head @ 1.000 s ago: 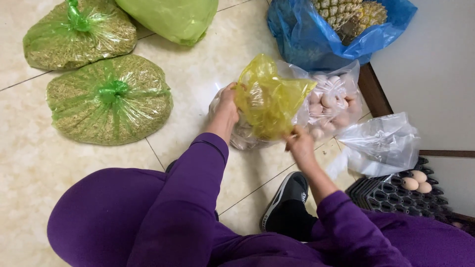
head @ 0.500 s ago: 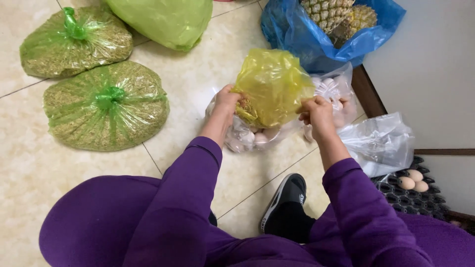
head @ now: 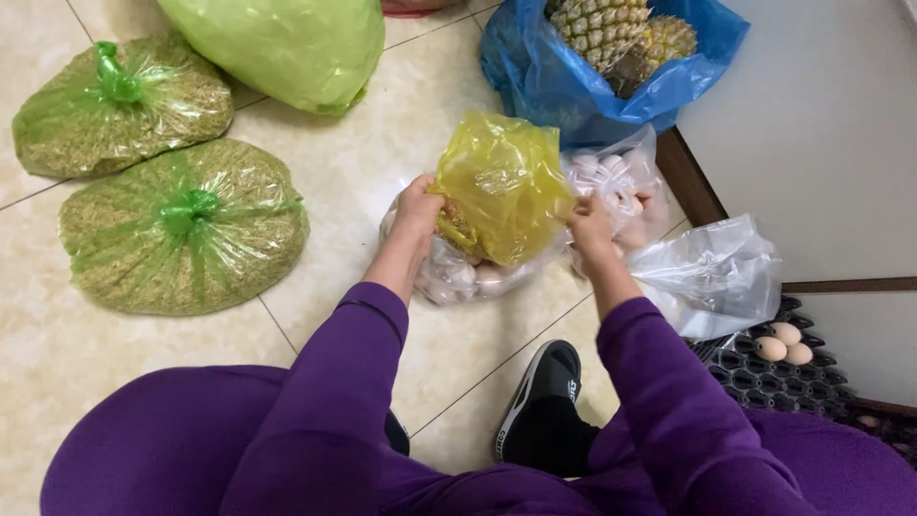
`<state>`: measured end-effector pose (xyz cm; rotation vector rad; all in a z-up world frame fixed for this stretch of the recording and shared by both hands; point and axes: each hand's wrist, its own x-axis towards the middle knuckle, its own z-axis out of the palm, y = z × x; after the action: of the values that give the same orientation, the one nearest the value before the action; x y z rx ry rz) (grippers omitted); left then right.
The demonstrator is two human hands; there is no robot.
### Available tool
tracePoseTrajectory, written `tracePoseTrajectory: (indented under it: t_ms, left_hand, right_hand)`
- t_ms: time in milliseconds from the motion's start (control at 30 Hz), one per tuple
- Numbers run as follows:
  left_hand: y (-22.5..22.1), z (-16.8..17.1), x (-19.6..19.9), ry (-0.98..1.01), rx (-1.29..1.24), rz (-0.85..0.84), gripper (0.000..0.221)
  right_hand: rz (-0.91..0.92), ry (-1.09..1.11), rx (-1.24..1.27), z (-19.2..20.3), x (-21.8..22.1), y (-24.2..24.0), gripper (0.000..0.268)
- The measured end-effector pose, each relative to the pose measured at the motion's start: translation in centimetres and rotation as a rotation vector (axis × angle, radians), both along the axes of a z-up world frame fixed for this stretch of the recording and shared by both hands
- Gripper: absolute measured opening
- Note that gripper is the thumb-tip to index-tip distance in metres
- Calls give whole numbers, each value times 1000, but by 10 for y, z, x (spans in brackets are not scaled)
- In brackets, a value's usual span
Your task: Bagging eggs and grain into smaller plastic bags while sitting on the floor.
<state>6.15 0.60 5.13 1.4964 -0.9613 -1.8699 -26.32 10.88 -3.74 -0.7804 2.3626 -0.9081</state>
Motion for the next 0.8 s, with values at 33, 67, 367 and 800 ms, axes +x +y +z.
tracePoseTrajectory:
  t_ms: [33, 67, 367, 800]
  left_hand:
    - [-3, -8, -2, -1, -4, -3, 69]
    - [-5, -16, -4, -9, -25, -19, 52]
    - [-10, -16, -10, -28, -323, -77, 20]
    - [5, 36, 24, -211, -372, -154, 25]
  right_hand:
    - [-3, -1, -4, 13, 8, 1, 57]
    - [73, 157, -1, 26, 17, 2, 38]
    - [-225, -331, -416, 131, 19, 52, 13]
    - [34, 264, 83, 31, 43, -14, 24]
